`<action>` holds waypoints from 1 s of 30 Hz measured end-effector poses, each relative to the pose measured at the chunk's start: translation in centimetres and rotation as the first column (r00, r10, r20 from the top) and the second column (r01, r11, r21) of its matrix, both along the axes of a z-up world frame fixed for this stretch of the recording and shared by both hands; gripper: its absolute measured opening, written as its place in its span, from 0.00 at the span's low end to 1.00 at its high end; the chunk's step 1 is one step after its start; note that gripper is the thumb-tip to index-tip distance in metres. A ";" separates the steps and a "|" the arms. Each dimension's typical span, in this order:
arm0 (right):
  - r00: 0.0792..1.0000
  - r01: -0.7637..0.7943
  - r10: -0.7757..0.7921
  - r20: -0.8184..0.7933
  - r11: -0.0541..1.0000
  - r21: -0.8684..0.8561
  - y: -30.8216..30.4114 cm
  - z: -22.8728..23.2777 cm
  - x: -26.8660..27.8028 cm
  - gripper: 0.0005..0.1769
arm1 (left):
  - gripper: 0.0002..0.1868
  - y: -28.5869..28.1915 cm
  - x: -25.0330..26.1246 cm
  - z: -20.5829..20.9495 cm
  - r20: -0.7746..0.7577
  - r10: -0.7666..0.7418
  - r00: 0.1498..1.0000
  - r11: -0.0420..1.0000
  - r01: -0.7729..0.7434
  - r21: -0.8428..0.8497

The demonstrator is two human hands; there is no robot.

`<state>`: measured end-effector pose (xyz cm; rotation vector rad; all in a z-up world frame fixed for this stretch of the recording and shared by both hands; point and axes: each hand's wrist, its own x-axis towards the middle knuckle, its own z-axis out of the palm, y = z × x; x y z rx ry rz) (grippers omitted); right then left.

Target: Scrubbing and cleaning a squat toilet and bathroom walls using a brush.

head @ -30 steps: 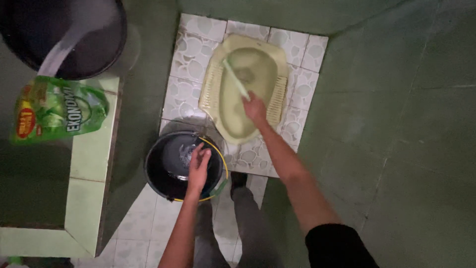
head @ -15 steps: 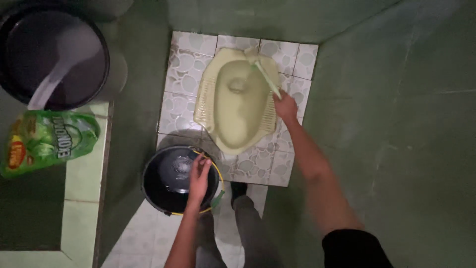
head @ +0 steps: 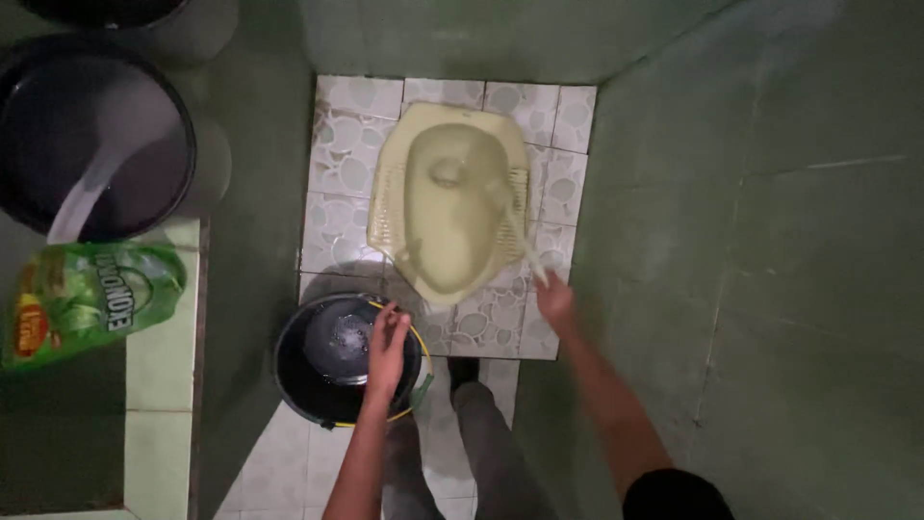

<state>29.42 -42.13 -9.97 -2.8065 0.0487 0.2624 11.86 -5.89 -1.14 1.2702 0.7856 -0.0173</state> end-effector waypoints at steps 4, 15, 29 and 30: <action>0.999 -0.037 0.036 0.033 0.999 0.018 0.9 1.3 3.8 0.29 | 0.27 0.5 0.2 1.9 0.006 -0.018 1.000 1.000 0.018 -0.010; 0.960 -0.159 0.164 -0.228 0.987 0.039 5.7 -3.1 -4.5 0.25 | 0.26 -1.5 -1.5 2.5 -0.031 -0.052 0.998 0.998 0.051 -0.028; 0.690 -0.713 0.707 -0.152 0.701 0.025 3.5 -19.5 -5.7 0.28 | 0.26 -0.9 -4.8 -0.6 -0.018 -0.028 0.999 0.993 0.026 -0.117; 0.649 -0.754 0.713 -0.266 0.648 -0.103 3.1 -19.9 -9.0 0.27 | 0.27 -0.6 -5.0 -1.3 -0.020 -0.028 0.999 0.991 0.025 -0.132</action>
